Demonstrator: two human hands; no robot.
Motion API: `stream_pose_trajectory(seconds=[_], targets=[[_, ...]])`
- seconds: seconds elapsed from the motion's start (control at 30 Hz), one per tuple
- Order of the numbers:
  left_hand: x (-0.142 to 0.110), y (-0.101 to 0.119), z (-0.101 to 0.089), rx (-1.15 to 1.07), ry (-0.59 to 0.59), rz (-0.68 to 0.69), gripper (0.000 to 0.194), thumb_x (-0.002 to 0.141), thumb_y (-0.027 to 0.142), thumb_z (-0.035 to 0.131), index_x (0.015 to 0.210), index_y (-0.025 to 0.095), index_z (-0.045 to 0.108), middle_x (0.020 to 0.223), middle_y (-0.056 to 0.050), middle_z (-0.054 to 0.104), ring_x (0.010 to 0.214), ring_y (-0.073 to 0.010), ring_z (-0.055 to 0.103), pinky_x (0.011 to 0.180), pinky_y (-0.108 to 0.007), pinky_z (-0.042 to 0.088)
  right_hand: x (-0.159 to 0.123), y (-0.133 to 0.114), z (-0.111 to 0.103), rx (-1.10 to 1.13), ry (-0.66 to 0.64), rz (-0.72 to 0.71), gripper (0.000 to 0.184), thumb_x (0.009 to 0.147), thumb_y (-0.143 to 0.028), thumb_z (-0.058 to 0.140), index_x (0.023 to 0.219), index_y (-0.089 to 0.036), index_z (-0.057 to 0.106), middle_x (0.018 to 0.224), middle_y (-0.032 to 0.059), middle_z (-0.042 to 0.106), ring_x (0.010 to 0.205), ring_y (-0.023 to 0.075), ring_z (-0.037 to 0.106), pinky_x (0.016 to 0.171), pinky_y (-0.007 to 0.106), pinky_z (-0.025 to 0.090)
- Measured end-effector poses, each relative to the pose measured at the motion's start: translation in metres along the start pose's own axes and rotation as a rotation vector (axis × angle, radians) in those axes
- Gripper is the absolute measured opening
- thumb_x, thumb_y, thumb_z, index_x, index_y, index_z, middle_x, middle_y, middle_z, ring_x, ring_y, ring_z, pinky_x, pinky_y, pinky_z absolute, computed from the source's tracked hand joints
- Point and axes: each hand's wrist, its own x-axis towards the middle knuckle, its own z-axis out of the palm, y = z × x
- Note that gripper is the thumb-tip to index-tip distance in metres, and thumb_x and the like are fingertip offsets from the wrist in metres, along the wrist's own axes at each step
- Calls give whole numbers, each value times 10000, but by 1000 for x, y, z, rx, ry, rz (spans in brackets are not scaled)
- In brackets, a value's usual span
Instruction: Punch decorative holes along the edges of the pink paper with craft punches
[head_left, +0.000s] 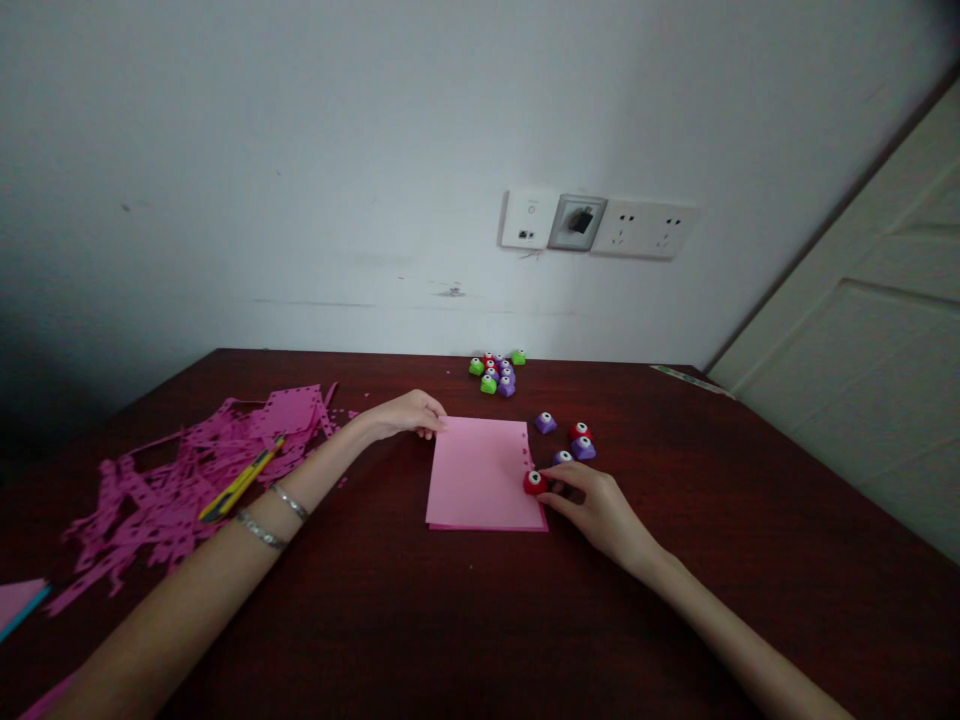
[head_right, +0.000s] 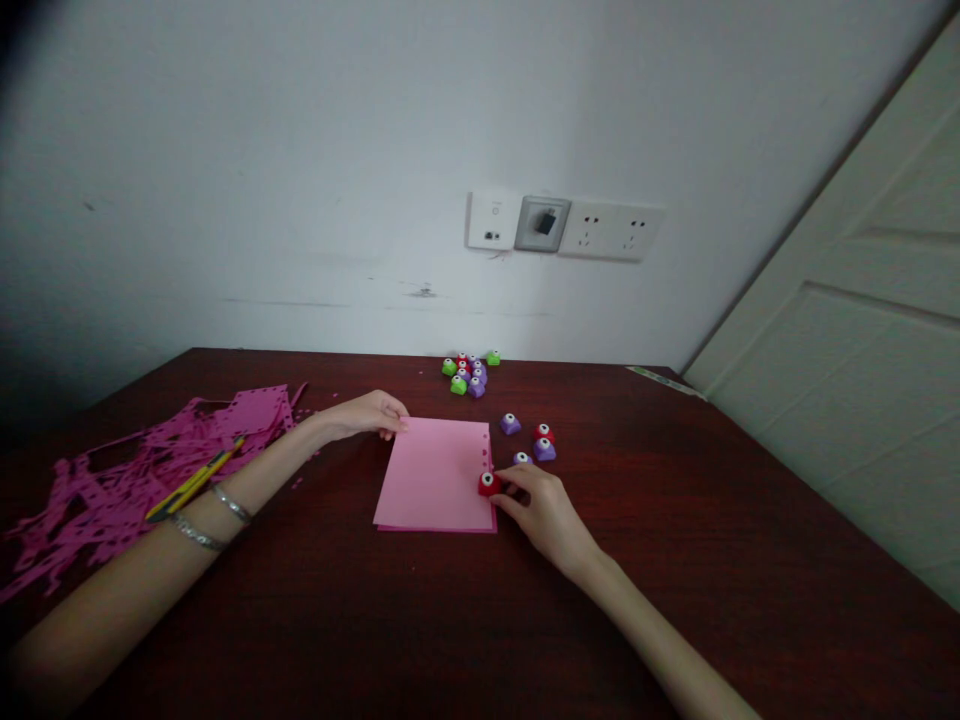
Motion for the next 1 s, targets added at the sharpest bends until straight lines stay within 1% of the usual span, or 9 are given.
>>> stream_pose_trajectory(seconds=[0.13, 0.27, 0.37, 0.43, 0.47, 0.57, 0.67, 0.8, 1.0], targets=[[0, 2, 8, 132, 27, -12, 182, 609, 288, 644, 676, 122, 616, 537, 2, 566, 503, -103, 492, 509, -235, 354, 0, 0, 0, 6, -14, -1, 225, 781, -297, 577, 964, -209, 675, 902, 50, 659, 695, 158, 583, 626, 279, 489], [2, 2, 18, 447, 112, 11, 212, 590, 321, 668, 665, 153, 563, 532, 14, 549, 518, -129, 502, 511, -236, 327, 0, 0, -1, 0, -19, 4, 229, 774, -299, 588, 970, -219, 677, 897, 47, 653, 680, 154, 580, 610, 272, 490], [-2, 10, 27, 721, 307, 67, 327, 564, 350, 705, 781, 154, 559, 730, -51, 589, 706, -204, 536, 626, -279, 364, 0, -1, -1, 0, -15, 4, 228, 773, -299, 590, 968, -222, 678, 876, 41, 647, 680, 151, 580, 607, 262, 488], [-8, 21, 35, 872, 375, 149, 383, 602, 349, 683, 900, 143, 559, 933, -113, 577, 899, -270, 507, 754, -335, 367, 0, -1, -1, 4, -17, 8, 233, 773, -296, 591, 975, -216, 676, 864, 41, 644, 675, 149, 577, 605, 259, 485], [-11, 27, 40, 912, 339, 216, 402, 635, 350, 658, 964, 144, 554, 1037, -131, 552, 991, -289, 470, 817, -358, 352, 0, -1, -2, 7, -19, 12, 237, 773, -294, 591, 980, -212, 673, 861, 41, 643, 671, 148, 576, 604, 259, 483], [-21, 41, 56, 904, 40, 392, 596, 682, 433, 617, 1200, 183, 461, 1328, -124, 389, 1232, -296, 286, 979, -383, 255, 0, -1, -2, 32, -30, 18, 236, 774, -292, 590, 981, -208, 667, 858, 42, 641, 676, 147, 577, 608, 261, 478], [-24, 41, 73, 844, -157, 378, 838, 676, 517, 604, 1370, 205, 252, 1466, -106, 167, 1337, -290, 87, 1053, -408, 147, 0, 1, -3, 61, -42, 21, 225, 771, -284, 593, 971, -211, 666, 861, 39, 643, 683, 147, 581, 606, 260, 473], [-21, 32, 86, 827, -248, 315, 934, 678, 574, 575, 1406, 164, 159, 1475, -121, 89, 1347, -297, 26, 1079, -421, 96, 0, 3, -5, 84, -71, 16, 225, 767, -286, 596, 969, -215, 665, 861, 32, 648, 692, 146, 585, 603, 255, 467], [-20, 32, 90, 928, -300, 225, 941, 727, 638, 456, 1411, 106, 91, 1468, -123, -7, 1343, -279, -42, 1090, -419, 56, -1, 1, -8, 81, -100, 5, 225, 777, -314, 587, 962, -213, 669, 877, 35, 653, 692, 145, 587, 600, 255, 464]])
